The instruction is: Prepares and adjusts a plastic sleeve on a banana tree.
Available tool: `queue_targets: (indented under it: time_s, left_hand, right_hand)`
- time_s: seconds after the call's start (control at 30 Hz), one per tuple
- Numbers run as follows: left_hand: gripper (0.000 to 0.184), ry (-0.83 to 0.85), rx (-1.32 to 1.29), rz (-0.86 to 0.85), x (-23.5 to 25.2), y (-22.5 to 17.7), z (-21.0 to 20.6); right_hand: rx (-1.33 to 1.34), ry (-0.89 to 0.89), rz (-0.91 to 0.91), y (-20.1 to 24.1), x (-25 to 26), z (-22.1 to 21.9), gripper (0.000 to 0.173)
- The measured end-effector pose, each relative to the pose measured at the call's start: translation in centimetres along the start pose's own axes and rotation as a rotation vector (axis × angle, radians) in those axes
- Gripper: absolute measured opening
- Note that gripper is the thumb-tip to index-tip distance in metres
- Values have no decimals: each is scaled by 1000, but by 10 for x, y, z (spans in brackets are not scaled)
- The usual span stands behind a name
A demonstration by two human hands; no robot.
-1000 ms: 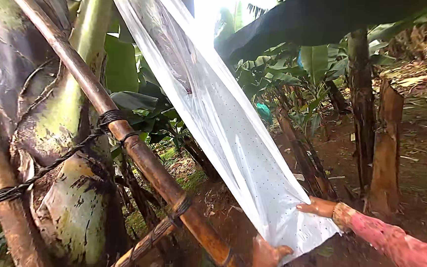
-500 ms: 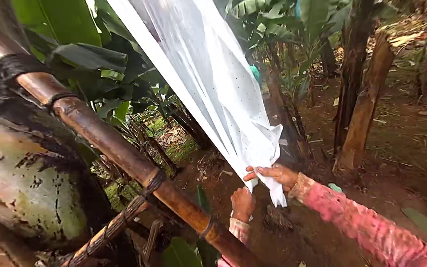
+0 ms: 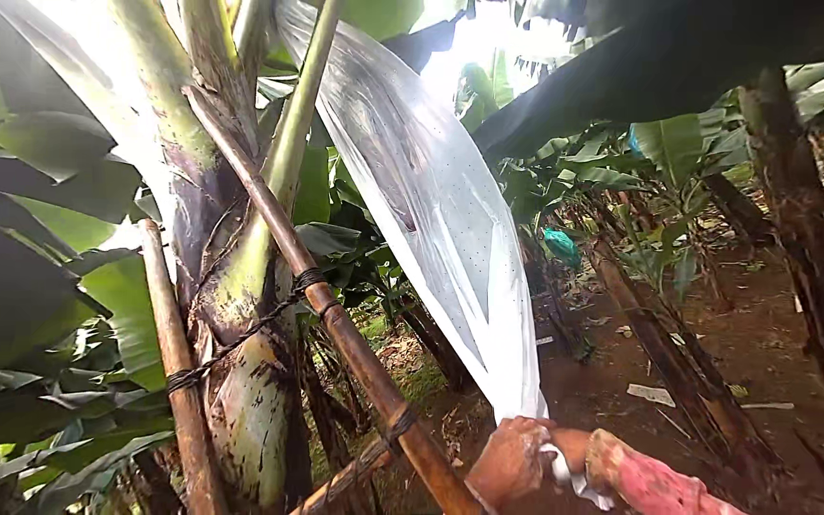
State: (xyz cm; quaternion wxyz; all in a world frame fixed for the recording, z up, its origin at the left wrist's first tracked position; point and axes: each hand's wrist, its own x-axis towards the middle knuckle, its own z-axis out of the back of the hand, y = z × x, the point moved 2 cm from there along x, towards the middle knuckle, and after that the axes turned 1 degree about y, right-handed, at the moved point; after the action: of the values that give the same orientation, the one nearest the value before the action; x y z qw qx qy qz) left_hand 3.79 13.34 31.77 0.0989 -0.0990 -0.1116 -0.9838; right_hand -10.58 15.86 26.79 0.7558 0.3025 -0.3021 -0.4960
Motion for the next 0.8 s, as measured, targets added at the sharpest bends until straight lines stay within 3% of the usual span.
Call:
queue_targets:
  time_s: [0.07,0.13,0.2,0.3,0.4,0.47,0.6,0.7,0.8]
  left_hand:
    - [34,51,-96,161,-1,15,14]
    - [38,23,-231,250,-1,23,17]
    - [39,-55,-311,315,0,22,12]
    - [38,-236,-582,346,1,14,1]
    - [51,-156,-783,223,-2,-2,-1]
    - [55,-74,-603,217,-2,-6,0]
    - [29,-18,-100,135,-6,-9,-2]
    - [15,-253,350,-44,-9,-24,-4]
    - [20,-361,320,-99,-11,-24,-4]
  right_hand:
    - [464,-92,185,-16,2,-1,14]
    - [900,-281,296,-26,-8,-9,20]
    - [937,-400,353,-30,-17,-19,30]
    - [664,-534,399,-32,-26,-23,32]
    - [890,-577,360,-25,-40,-15,24]
    - [974,-536,339,-24,-47,-12,26]
    - [885,-452,356,-37,-42,-14,36]
    - [754,-332,279,-35,-39,-15,34]
    - [524,-197,160,-20,-38,-9,33]
